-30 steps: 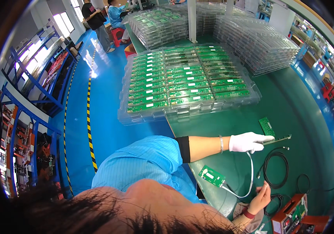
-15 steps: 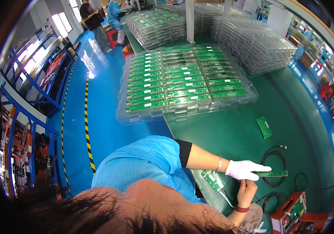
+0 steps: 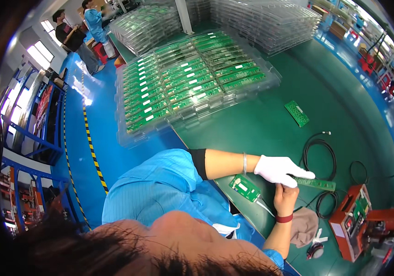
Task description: Connecting LED strips to a power source to verify they illuminate correctly and checking for any defects.
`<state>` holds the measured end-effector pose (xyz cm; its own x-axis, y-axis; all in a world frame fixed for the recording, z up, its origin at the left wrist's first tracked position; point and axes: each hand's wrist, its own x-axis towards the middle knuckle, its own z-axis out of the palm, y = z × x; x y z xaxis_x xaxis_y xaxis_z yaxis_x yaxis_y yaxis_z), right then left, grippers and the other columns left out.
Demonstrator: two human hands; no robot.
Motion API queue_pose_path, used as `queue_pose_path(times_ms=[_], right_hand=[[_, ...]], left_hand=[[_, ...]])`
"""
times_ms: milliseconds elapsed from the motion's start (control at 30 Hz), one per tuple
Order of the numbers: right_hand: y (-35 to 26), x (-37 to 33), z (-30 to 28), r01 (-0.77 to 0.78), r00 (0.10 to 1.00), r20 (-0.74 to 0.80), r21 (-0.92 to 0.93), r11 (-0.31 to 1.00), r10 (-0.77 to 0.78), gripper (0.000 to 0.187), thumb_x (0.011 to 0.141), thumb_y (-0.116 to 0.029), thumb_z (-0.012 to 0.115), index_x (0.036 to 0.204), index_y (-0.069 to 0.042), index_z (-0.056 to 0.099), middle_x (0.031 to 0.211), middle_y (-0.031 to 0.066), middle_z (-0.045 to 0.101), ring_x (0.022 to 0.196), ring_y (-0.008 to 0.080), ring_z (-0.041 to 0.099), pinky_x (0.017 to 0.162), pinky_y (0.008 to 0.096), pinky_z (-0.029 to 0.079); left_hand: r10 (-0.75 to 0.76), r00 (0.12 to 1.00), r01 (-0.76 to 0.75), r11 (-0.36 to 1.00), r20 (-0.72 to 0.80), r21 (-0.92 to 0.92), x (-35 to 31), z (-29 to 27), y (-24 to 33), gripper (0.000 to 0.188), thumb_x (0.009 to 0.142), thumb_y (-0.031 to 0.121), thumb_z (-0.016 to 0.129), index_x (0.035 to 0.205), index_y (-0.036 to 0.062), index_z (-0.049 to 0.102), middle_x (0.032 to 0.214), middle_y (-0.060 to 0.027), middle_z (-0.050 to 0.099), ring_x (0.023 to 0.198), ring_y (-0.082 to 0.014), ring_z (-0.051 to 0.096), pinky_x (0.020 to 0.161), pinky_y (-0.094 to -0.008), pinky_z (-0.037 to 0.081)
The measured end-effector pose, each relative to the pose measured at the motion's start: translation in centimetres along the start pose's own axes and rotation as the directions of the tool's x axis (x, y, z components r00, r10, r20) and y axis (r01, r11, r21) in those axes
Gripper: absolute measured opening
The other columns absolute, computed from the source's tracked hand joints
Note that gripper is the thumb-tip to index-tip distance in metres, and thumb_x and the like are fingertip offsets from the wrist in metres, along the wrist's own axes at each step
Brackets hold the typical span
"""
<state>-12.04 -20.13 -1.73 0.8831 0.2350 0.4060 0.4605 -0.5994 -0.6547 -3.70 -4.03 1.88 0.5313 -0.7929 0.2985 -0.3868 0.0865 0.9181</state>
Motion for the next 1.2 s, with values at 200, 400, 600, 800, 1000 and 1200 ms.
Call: queue_pose_path(times_ms=[200,400,600,800,1000,1200], right_hand=[[0.1,0.4,-0.4,-0.064,0.993,-0.098,0.068,0.996,0.070,0.013,0.084,-0.003,0.061,0.091,0.006,0.069,0.079,0.0115,0.069,0.057,0.0211,0.055,0.057,0.0303,0.045],[1.2,-0.5,-0.4,-0.164,0.967,-0.172,0.138,0.977,0.187,0.016,0.090,-0.006,0.059,0.098,0.004,0.070,0.076,0.0057,0.065,0.058,0.0128,0.051,0.055,0.0243,0.041],[1.6,-0.7,-0.4,-0.189,0.956,-0.178,0.226,0.956,0.231,0.018,0.093,-0.007,0.057,0.103,0.001,0.070,0.073,0.0021,0.061,0.058,0.0086,0.048,0.053,0.0209,0.038],[1.5,-0.6,-0.4,-0.169,0.961,-0.176,0.236,0.957,0.213,0.019,0.093,-0.006,0.057,0.105,0.001,0.070,0.073,0.0026,0.061,0.058,0.0086,0.048,0.054,0.0204,0.039],[1.8,-0.3,-0.2,-0.169,0.955,-0.195,0.253,0.953,0.222,0.019,0.092,-0.005,0.057,0.104,0.002,0.070,0.073,0.0030,0.061,0.058,0.0091,0.048,0.054,0.0205,0.039],[1.6,-0.4,0.0,-0.222,0.932,-0.218,0.285,0.932,0.289,0.017,0.090,-0.004,0.059,0.101,0.002,0.071,0.071,0.0037,0.061,0.056,0.0102,0.049,0.053,0.0217,0.040]], left_hand=[[0.119,0.957,-0.117,0.993,-0.264,0.024,0.0,-1.5,-1.5,0.053,0.089,0.021,0.054,0.141,0.0084,0.048,0.141,-0.0075,0.054,0.119,-0.0255,0.058,0.102,-0.0316,0.045],[0.202,0.976,-0.136,0.849,-0.075,0.510,-1.1,-4.9,1.0,0.033,0.090,0.022,0.051,0.118,0.0090,0.061,0.126,-0.0054,0.062,0.095,-0.0258,0.063,0.084,-0.0346,0.050],[0.209,0.960,0.106,0.346,-0.187,0.932,-4.4,-15.1,2.6,0.025,0.085,0.023,0.051,0.097,0.0132,0.071,0.104,-0.0018,0.070,0.089,-0.0243,0.065,0.075,-0.0334,0.051],[0.052,0.677,0.735,-0.004,-0.734,0.678,-17.6,-33.5,2.2,0.032,0.088,0.036,0.052,0.105,0.0179,0.072,0.107,-0.0056,0.068,0.095,-0.0298,0.063,0.083,-0.0385,0.050],[-0.008,0.497,0.858,-0.148,-0.868,0.493,-28.2,-38.8,1.2,0.028,0.087,0.029,0.057,0.109,0.0159,0.069,0.107,-0.0059,0.069,0.097,-0.0320,0.064,0.085,-0.0403,0.050],[-0.070,0.532,0.834,-0.132,-0.844,0.536,-27.7,-39.0,0.6,0.025,0.086,0.024,0.057,0.106,0.0152,0.070,0.107,-0.0066,0.071,0.096,-0.0324,0.065,0.084,-0.0411,0.051]])
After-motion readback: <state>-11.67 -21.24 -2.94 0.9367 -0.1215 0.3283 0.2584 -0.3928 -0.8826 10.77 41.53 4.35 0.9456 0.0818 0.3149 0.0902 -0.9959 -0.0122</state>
